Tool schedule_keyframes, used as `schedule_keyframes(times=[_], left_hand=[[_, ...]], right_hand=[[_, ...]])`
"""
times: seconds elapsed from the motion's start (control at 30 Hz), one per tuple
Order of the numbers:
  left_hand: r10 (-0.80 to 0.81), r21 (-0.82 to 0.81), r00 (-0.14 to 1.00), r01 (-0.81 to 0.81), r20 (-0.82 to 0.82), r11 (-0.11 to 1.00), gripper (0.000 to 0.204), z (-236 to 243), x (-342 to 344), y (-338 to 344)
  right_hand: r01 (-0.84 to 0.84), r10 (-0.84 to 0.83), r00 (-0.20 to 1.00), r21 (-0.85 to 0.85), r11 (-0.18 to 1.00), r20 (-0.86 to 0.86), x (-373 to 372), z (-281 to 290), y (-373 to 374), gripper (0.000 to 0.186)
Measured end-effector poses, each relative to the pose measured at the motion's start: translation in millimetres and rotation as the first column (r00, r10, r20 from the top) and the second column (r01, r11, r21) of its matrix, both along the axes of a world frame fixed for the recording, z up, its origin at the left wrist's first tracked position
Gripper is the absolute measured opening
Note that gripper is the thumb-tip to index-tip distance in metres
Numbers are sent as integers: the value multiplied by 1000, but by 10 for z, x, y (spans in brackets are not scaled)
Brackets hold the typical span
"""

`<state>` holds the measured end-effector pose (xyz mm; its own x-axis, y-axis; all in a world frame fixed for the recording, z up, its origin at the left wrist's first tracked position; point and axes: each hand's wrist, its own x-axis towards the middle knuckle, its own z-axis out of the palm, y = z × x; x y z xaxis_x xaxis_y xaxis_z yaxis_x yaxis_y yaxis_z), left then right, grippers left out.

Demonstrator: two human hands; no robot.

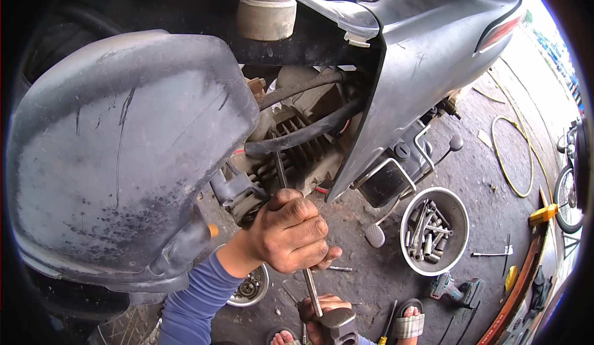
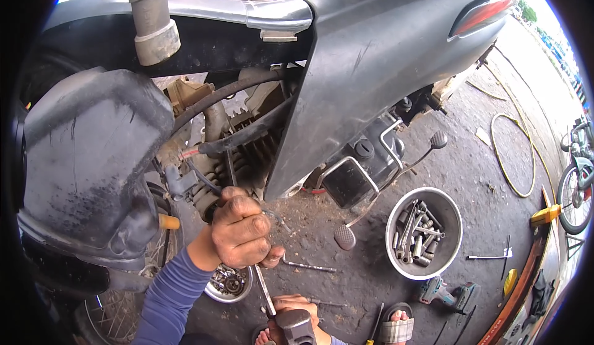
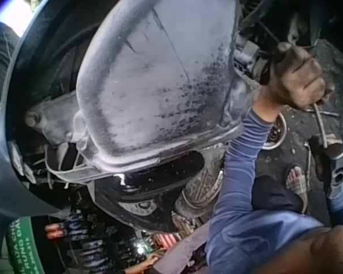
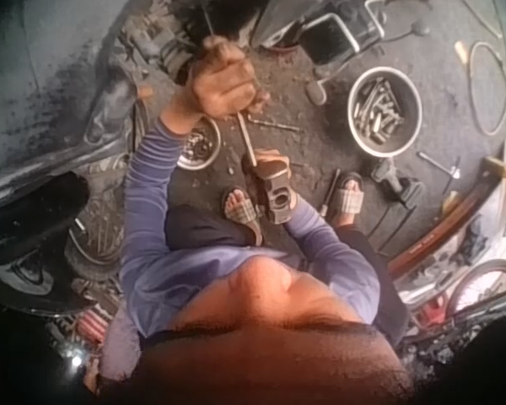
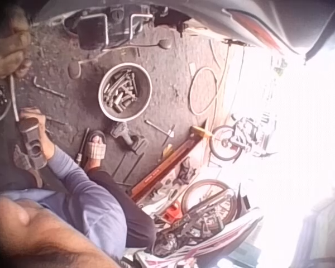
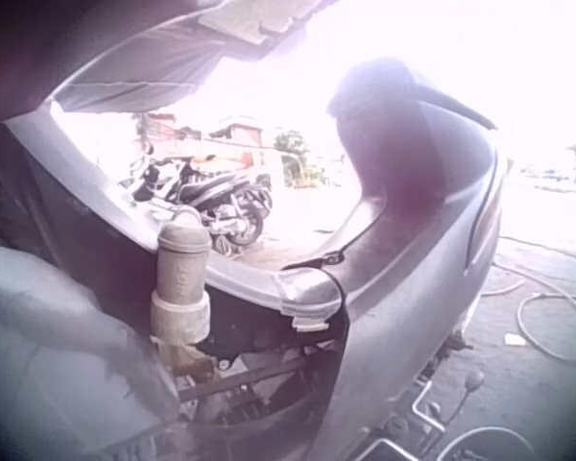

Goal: Repairing a motorcycle engine by using a hammer and a rod to tap a part into place.

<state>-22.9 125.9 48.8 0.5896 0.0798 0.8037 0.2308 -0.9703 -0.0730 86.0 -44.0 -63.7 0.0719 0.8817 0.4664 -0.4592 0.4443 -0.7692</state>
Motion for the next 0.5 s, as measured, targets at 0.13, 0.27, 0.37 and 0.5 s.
schedule_keyframes(times=[0.13, 0.27, 0.37, 0.5], left_hand=[[38, -35, 999, -39, -38, 999, 33, 2, -39, -40], [15, -17, 999, -15, -34, 1000, 32, 57, 67, -178], [49, -22, 994, -51, -102, 998, 31, 39, 124, -313], [137, -10, 988, -138, -74, 990, 40, 110, 180, -236]], right_hand=[[-65, 65, 977, -7, 998, 204, 218, 148, 12, 18], [-32, 32, 999, -66, 997, 1, 268, 315, -77, 19], [-22, 23, 1000, -243, 970, -2, 306, 315, -297, 19], [-16, 13, 1000, -459, 888, -10, 356, 337, -582, 20]])
